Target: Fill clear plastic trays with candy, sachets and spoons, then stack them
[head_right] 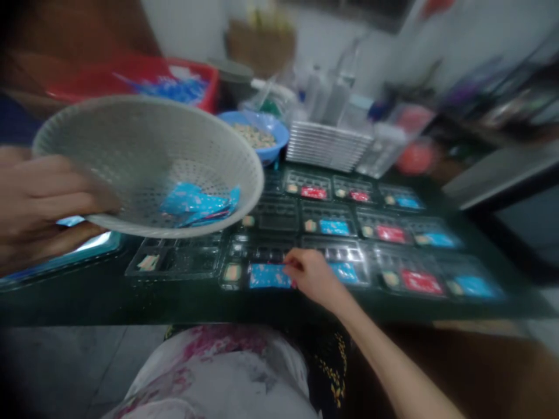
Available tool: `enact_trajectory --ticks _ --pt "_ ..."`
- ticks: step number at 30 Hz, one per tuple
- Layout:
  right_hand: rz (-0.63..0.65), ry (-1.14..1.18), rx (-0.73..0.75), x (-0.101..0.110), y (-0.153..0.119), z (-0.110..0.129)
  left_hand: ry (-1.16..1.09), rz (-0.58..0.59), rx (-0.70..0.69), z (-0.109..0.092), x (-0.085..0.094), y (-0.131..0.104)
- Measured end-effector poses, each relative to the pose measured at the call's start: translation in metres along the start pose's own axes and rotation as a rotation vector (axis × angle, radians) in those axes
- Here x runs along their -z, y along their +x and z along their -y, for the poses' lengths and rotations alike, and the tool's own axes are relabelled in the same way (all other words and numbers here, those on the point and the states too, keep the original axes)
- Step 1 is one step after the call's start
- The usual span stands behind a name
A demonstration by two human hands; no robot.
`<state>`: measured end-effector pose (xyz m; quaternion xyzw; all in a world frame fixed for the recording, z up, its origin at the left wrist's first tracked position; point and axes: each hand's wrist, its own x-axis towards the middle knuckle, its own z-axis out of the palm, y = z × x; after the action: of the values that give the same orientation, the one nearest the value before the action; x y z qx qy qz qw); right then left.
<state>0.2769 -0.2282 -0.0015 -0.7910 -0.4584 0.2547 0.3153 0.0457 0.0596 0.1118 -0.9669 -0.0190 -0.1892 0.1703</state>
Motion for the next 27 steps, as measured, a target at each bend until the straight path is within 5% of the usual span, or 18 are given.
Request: enact_trajectory --ticks 7,14,20,27 --pt "-0.101 -0.215 -0.001 -0.009 0.004 0.008 -0.022 -0.084 -0.184 -0.013 0.000 0.014" --pt "-0.114 -0.032 -0.062 -0.005 0.012 -0.006 -0.045 -0.086 -0.163 -0.016 -0.004 0.017" --pt "-0.046 -0.047 0.004 0.027 0.009 -0.007 -0.080 -0.085 -0.151 -0.005 -0.006 0.015" --pt "-0.282 -0.058 0.090 0.065 0.053 -0.006 -0.113 -0.065 -0.014 0.003 -0.004 0.010"
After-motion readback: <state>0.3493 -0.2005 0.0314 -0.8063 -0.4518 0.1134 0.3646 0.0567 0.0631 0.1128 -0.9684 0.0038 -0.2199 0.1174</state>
